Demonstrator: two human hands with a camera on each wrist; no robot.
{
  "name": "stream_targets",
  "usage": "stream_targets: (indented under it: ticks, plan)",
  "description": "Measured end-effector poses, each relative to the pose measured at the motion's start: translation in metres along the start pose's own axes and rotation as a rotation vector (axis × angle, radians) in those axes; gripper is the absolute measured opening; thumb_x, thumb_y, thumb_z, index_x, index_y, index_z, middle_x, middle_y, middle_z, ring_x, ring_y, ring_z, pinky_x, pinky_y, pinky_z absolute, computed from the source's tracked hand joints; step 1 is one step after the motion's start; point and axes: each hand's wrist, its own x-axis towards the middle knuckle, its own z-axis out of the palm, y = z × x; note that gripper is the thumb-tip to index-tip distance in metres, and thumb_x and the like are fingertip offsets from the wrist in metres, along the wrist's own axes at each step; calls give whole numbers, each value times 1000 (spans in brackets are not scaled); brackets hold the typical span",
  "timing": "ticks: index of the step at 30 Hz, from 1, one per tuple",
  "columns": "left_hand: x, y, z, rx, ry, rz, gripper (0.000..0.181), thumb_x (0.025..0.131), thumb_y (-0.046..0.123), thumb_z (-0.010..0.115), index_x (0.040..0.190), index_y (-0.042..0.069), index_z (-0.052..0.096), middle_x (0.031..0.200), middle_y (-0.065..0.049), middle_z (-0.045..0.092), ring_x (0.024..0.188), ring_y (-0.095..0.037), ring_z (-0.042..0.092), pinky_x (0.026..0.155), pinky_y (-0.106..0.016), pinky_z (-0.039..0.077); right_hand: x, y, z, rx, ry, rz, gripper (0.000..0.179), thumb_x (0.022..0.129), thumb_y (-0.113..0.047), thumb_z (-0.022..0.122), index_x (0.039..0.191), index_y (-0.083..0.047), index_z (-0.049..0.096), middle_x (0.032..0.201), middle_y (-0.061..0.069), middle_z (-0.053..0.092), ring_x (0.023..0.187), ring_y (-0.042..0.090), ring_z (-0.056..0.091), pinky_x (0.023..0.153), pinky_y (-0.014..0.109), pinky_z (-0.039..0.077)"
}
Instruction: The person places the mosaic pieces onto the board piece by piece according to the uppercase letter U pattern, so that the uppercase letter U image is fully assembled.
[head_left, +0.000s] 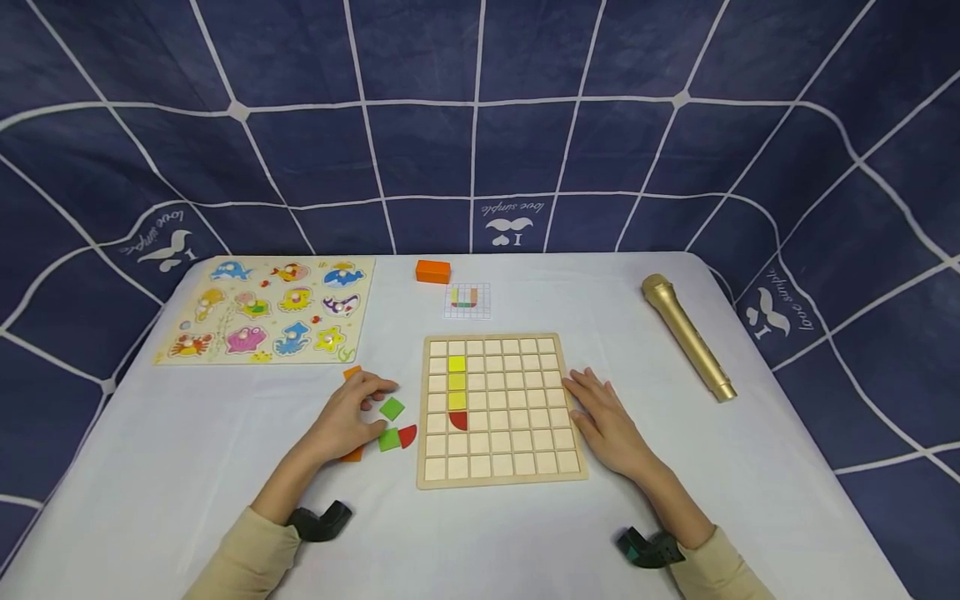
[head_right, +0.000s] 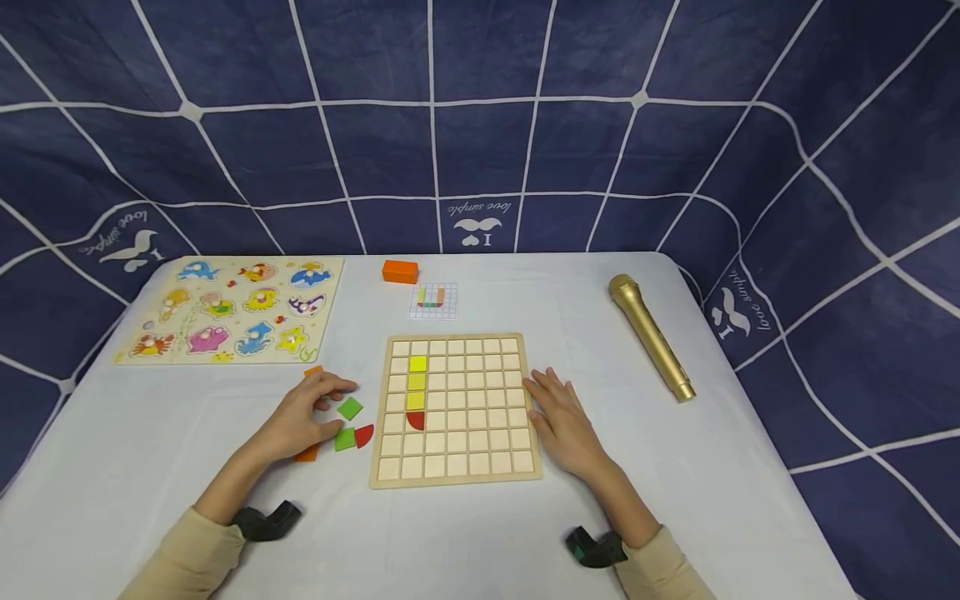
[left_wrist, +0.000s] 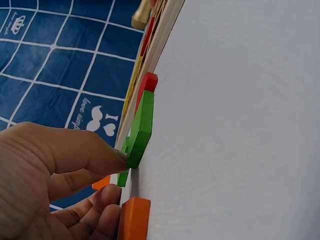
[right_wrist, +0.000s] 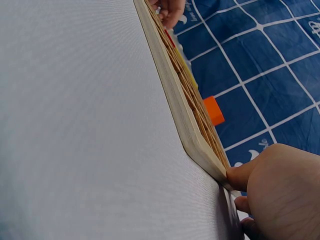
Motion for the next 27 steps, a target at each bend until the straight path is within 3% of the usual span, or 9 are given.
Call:
stream_targets:
  ticks: [10,27]
  plan:
    - [0,1,2,34,24,6,41,69,-1,74,108,9,66,92,0,48,77,-14,45,69,-29,38,-1,0,0,-2,-13,16,46,92,-12,54,136,-3,43,143,17,35,136,33,18,107,53,8]
    - [1,2,3,63,54,11,25,70,6,76,94,11,69,88,1,49,74,-13,46,68,-30,38,-1,0,0,-1,-14,8,46,92,-11,53,136,-3,43,142,17,35,136,34,18,107,52,7]
